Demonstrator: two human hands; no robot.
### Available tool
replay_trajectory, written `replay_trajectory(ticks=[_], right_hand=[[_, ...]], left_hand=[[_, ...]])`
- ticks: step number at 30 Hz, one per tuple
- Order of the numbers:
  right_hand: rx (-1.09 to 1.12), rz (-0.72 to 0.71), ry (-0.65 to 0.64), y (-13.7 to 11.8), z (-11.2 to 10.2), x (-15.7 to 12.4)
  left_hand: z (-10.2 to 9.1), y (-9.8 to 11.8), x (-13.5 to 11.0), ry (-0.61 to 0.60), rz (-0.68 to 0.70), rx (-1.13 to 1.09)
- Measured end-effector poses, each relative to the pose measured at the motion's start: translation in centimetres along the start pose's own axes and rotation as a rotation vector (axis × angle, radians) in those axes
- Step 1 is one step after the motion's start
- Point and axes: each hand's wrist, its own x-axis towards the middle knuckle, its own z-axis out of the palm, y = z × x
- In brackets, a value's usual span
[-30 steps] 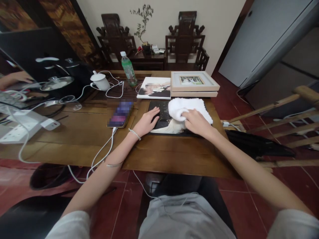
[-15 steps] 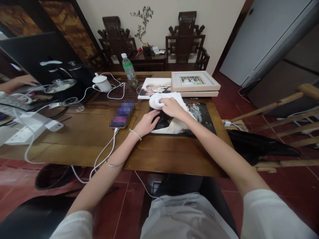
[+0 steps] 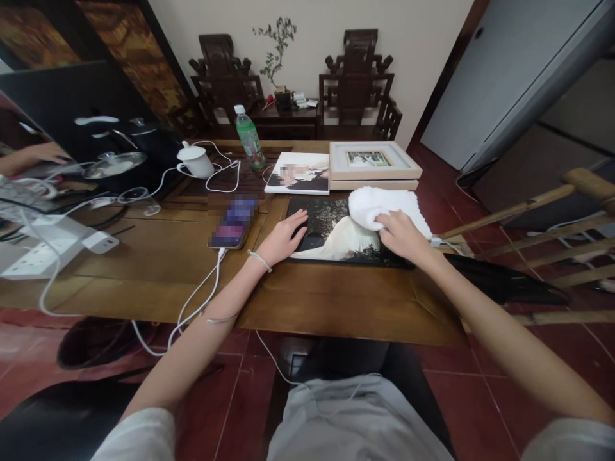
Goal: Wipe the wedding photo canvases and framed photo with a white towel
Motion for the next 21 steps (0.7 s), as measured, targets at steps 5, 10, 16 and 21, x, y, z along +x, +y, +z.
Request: replay_trajectory(ticks=[5,10,16,21], right_hand=[[0.023,-0.116,-0.022,-3.7,-0.6,-6.9],[0.084,-0.198,-0.058,-5.9,-1.4,-10.4],[0.043,-0.059,-0.065,-3.2,-1.5,-5.6],[-0.063,0.037,-0.017,1.0,-0.9,0.0]], left_hand=[[-0.1,0.1,0.0,-0.013,-0.012,0.007],[-0.2,0.3,0.0,-0.019,-0.013,0.020],[-0.2,0.1,0.1,0.000,-0.002,-0.018],[-0.1,0.0,0.1,0.001,0.003,-0.016]])
